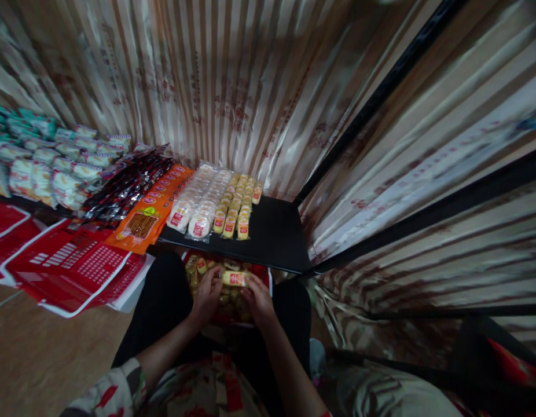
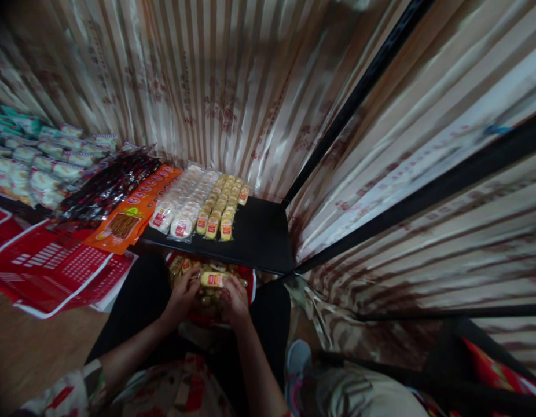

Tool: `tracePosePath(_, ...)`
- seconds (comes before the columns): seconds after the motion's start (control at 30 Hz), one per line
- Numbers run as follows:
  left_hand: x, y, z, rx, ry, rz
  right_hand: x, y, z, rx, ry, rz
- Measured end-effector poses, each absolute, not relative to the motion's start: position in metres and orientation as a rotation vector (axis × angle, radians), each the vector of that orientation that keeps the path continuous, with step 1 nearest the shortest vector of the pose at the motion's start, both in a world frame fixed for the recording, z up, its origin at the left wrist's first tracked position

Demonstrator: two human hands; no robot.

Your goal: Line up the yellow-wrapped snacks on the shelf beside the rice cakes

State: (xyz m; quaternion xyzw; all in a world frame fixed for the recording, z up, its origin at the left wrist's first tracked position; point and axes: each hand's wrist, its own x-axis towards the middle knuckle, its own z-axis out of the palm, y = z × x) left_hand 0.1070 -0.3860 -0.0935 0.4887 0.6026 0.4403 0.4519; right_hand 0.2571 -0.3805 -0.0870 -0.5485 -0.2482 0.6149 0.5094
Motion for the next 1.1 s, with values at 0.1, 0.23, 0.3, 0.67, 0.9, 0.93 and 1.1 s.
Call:
tracePosePath(0.1,0.113,-0.386,-0.092,1.118,1.515,1.082,0.261,-0.382,-0.078,-1.361,-0.529,1.529)
tracePosePath(0.23,0.120,-0.381,-0.091,1.080,1.439,1.005,0.263,-0.380,-0.069,-1.307,-0.594,1.526)
tracePosePath(0.3,0.125,-0.377,-0.087,1.034,1.345,0.969,0.263,-0.377,-0.068,-1.247,-0.623,1.501)
tracePosePath(0.67,0.169,-0.327,-0.066,1.018,1.364,1.008,0.281,-0.334,-0.064,-1.235,-0.759,1.261)
tracePosePath(0.9,0.197,-0.297,-0.032,1.466,1.475,1.082,0.311,-0.279,-0.055,-1.291,-0.750,1.129)
tracePosePath(0.93,0.203,-0.292,-0.028,1.475,1.452,1.073,0.313,-0.270,-0.056,-1.292,-0.762,1.112)
tracePosePath(1.1,0.233,-0.252,-0.023,1.314,1.406,1.002,0.321,-0.222,-0.066,-1.330,-0.777,0.987)
